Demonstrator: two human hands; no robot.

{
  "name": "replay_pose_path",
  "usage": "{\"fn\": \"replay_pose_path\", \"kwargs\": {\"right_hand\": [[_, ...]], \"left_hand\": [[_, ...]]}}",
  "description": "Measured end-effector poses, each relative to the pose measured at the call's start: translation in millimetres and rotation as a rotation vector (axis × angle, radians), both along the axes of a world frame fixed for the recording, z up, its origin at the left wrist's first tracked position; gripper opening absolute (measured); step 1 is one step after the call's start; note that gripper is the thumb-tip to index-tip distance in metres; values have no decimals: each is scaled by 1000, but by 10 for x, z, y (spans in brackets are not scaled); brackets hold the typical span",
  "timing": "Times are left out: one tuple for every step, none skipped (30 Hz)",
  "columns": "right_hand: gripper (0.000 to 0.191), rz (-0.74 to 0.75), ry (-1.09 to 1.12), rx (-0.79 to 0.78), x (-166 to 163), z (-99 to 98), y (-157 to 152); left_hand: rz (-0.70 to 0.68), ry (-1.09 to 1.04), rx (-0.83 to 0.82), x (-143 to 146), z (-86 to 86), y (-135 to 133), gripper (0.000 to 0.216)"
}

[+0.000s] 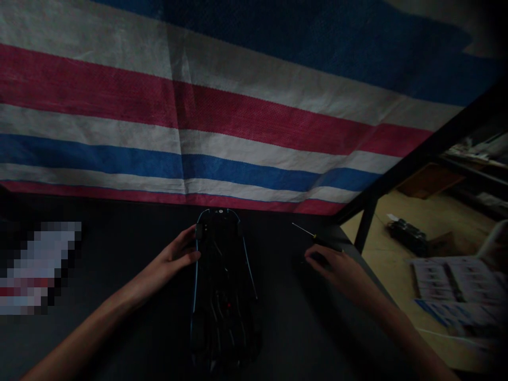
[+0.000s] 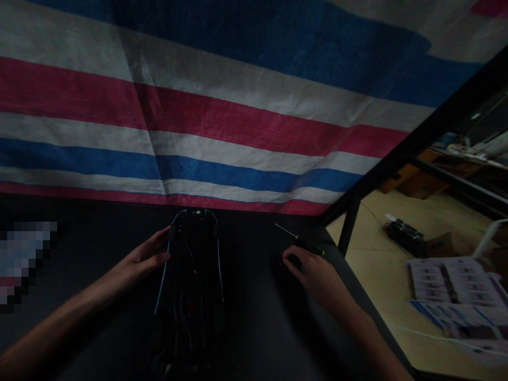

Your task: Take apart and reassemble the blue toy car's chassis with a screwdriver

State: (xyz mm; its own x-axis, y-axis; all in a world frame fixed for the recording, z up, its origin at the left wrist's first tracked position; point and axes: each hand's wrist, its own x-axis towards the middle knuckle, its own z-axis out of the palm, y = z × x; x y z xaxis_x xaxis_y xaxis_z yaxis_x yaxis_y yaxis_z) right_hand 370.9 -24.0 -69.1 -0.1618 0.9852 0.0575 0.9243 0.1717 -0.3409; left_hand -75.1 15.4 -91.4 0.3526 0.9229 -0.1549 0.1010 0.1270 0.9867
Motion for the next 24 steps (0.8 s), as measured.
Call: {"fn": "replay_pose_path", "kwargs": {"right_hand": [[20,-7,0,-4,37,-72,-21],[20,-10,4,-6,53,-126,-39],[21,-15,8,-5,54,-163,-55],[23,-22,10,-3,44,-185,-67],[24,-31,8,-1,28,-196,-75],[25,-39,2,1,9,-201,-80],[25,-48,-7,4,-8,-202,-82],[25,-54,-18,6,-22,-203,-82],[24,-58,-28,6,-31,-205,-80],[24,-57,-35,6,-36,-208,-77],[23,-53,-41,4,-36,-215,-73],[22,-45,-47,0,-33,-223,-68],[21,-36,-53,-5,-29,-234,-61],[19,-28,-60,-9,-26,-245,-52],[18,-21,-65,-14,-28,-255,-40],[16,-14,-69,-18,-39,-261,-25],[16,-8,-72,-21,-64,-258,-10],[15,1,-70,-25,-108,-242,5],[14,15,-57,-33,-175,-208,16],[13,34,-32,-43,-269,-156,24],[13,58,12,-62,-390,-84,25],[12,91,84,-85,-539,4,21],[11,128,167,-105,-712,102,12],[10,156,249,-116,-902,203,4]], "left_hand": [[5,10,0,-1,2,0,87],[9,17,0,-1,6,1,87],[10,22,-1,-1,13,1,87],[8,23,-1,-1,21,2,86],[5,21,-1,1,31,4,85],[1,20,-2,3,40,6,85],[-2,18,-5,7,49,7,85],[-2,16,-7,12,56,7,85],[-2,11,-8,18,62,5,86],[-1,7,-7,24,67,3,86],[-2,2,-6,31,71,-1,86],[-4,-4,-5,37,73,-6,85],[-7,-11,-5,41,73,-11,84],[-12,-16,-7,45,71,-16,84],[-9,-22,-11,46,67,-20,85],[-7,-27,-15,45,61,-23,86],[-3,-33,-20,44,53,-25,88],[1,-42,-24,41,45,-26,89],[-2,-56,-30,39,37,-27,90],[-5,-70,-34,38,32,-28,90],[-11,-81,-37,38,30,-29,89],[-17,-89,-41,41,32,-31,89],[-19,-91,-42,44,37,-34,89],[-21,-92,-42,49,43,-36,88]]}}
